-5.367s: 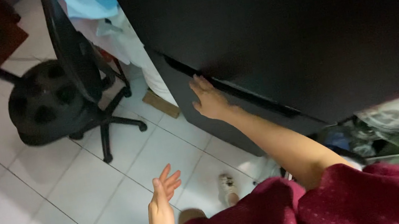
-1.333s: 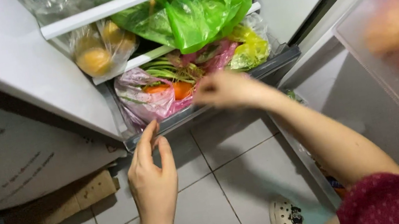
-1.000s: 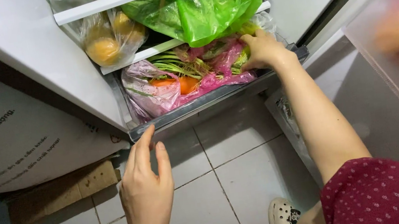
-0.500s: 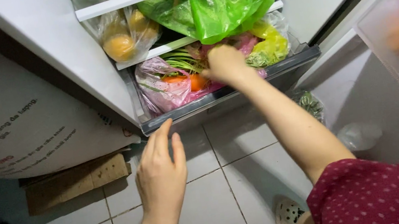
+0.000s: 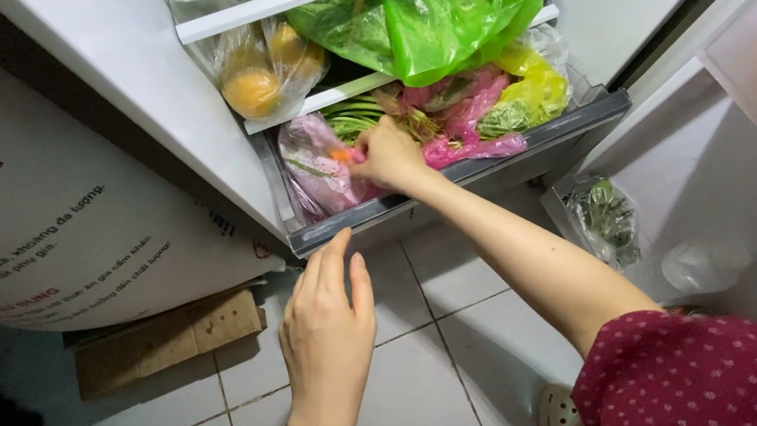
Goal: Organizing and packing vegetables from the refrigerator into plastic bags.
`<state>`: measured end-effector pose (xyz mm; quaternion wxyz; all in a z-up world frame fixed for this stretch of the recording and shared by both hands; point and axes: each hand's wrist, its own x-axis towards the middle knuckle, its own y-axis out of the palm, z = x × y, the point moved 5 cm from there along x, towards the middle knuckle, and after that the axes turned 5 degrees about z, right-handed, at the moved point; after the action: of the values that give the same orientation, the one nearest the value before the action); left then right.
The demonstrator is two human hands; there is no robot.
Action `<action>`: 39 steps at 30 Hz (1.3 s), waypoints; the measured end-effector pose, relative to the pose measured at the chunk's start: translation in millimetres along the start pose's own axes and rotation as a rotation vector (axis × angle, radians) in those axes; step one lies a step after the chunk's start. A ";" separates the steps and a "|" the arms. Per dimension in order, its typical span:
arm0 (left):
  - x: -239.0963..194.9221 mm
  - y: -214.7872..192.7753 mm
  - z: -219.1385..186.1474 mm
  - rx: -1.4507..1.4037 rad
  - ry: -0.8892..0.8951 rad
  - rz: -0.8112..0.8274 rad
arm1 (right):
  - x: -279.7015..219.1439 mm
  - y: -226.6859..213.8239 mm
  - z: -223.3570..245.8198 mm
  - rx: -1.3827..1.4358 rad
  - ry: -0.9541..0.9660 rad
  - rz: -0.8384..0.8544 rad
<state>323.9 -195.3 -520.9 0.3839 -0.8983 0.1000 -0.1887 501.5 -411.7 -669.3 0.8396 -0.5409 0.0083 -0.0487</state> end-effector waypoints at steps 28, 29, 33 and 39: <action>49.1 87.1 74.9 -1.841 -0.658 -0.006 | -65.2 -107.0 25.2 0.464 -0.107 0.554; 45.9 90.9 79.9 -1.847 -0.673 0.018 | -57.2 -110.2 7.6 0.314 -0.059 0.303; 38.9 106.5 94.7 -1.668 -0.743 0.067 | -36.5 -103.6 -52.0 0.022 -0.062 -0.206; 29.0 87.2 72.4 -1.197 -0.734 0.068 | -27.1 -94.9 -49.8 0.023 -0.056 -0.269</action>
<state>377.3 -217.2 -622.6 -0.1619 -0.9573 0.0788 0.2263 464.3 -493.3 -604.8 0.8315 -0.5288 -0.0881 -0.1459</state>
